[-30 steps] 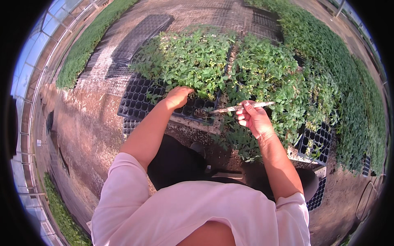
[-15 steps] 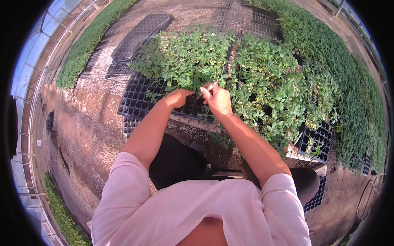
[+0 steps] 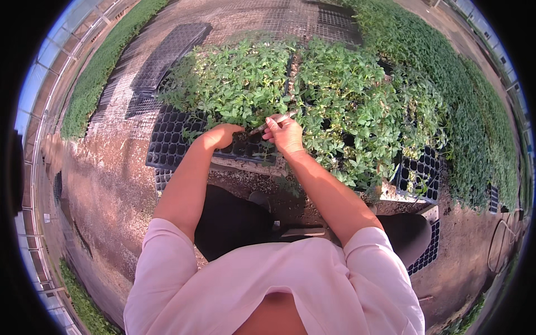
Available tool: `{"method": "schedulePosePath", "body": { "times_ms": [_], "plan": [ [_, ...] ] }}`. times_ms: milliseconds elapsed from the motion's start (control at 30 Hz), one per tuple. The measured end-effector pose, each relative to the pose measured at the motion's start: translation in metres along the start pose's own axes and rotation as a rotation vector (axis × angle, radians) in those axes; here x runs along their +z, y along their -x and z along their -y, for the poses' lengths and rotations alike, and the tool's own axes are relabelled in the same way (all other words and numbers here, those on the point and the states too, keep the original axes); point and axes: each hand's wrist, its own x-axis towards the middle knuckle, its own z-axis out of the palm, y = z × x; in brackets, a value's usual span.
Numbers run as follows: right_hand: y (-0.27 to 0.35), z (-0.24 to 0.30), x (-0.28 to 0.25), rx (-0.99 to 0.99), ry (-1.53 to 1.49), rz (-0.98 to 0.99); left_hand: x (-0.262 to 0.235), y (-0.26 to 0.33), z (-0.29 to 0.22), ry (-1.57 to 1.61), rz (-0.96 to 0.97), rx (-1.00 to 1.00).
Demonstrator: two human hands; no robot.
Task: The person uses shears to trim small green plants in black seedling trays inside a greenhouse. They repeatedly cut foliage and place trimmed pieces into adjacent trays, working across multiple trays in sequence.
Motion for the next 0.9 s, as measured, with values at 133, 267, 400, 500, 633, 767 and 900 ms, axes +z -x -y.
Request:
{"method": "schedulePosePath", "body": {
  "times_ms": [133, 267, 400, 500, 633, 767, 900],
  "plan": [
    [-0.005, -0.011, -0.003, 0.033, 0.001, -0.089, -0.008, 0.012, -0.007, 0.075, 0.031, 0.036],
    [0.007, 0.015, -0.007, -0.098, 0.175, -0.012, -0.018, 0.015, -0.017, -0.006, 0.018, 0.085],
    [0.055, 0.071, -0.059, -0.295, 0.183, 0.083, -0.026, 0.018, -0.03, 0.013, 0.074, 0.04],
    [0.087, 0.098, -0.122, -0.286, 0.262, -0.036, -0.027, 0.027, -0.018, 0.062, -0.01, 0.059],
    [0.128, 0.125, -0.232, -0.297, 0.204, -0.369, -0.029, 0.036, -0.013, 0.095, -0.206, 0.138],
    [0.16, 0.139, -0.347, -0.507, -0.182, -0.791, -0.039, 0.062, -0.068, 0.113, -0.388, 0.15],
    [0.172, 0.128, -0.429, -0.513, -0.261, -1.16, -0.03, 0.078, -0.122, 0.181, -0.383, 0.17]
  ]
}}
